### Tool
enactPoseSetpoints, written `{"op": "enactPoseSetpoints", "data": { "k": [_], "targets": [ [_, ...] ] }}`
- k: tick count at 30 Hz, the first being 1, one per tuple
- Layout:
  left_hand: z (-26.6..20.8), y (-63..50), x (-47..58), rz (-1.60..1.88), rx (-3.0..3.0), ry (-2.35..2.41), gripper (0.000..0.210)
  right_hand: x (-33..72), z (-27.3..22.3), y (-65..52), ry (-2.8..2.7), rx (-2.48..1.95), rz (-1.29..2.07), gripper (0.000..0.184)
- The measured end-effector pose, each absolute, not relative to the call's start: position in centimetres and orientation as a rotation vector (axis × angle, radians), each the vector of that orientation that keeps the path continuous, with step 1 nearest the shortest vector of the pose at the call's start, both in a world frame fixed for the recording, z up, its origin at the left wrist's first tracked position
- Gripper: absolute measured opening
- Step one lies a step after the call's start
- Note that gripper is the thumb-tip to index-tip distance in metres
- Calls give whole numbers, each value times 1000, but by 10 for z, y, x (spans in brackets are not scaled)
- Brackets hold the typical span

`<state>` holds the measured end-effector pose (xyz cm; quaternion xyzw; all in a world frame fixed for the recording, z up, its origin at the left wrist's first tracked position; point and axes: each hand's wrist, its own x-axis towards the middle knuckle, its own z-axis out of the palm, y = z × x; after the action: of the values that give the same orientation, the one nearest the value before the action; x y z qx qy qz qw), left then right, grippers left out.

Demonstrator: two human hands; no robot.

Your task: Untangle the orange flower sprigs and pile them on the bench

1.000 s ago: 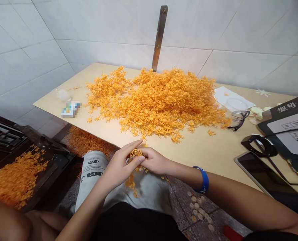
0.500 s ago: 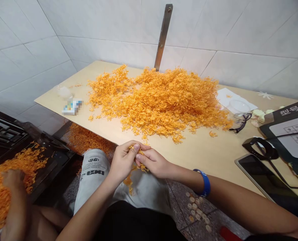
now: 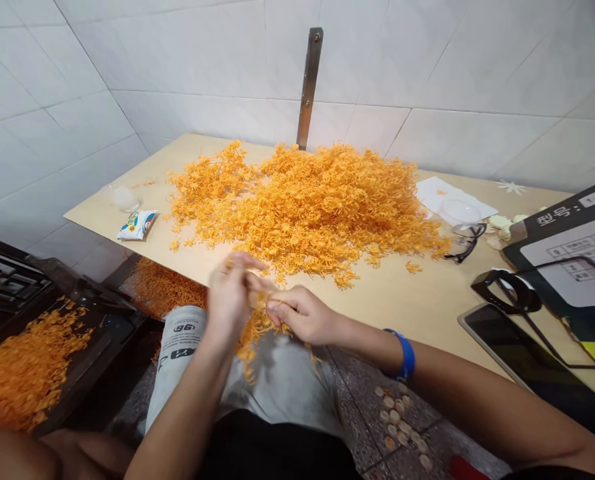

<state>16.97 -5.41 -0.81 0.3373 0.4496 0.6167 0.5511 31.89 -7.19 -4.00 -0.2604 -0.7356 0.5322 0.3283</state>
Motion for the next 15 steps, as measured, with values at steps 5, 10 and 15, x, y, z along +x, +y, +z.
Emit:
{"op": "enactPoseSetpoints", "data": {
  "k": [5,10,15],
  "targets": [
    [14,-32,134,1728,954,1104,24,314,-46,-82,-1947,-553,1529,47],
    [24,-4,169,1367,1631,1268,24,314,-49,-75,-1685,-588,1732,49],
    [23,31,195,920,2071,1274,64,316,-56,-74,-1190,-567,2084,40]
  ]
}}
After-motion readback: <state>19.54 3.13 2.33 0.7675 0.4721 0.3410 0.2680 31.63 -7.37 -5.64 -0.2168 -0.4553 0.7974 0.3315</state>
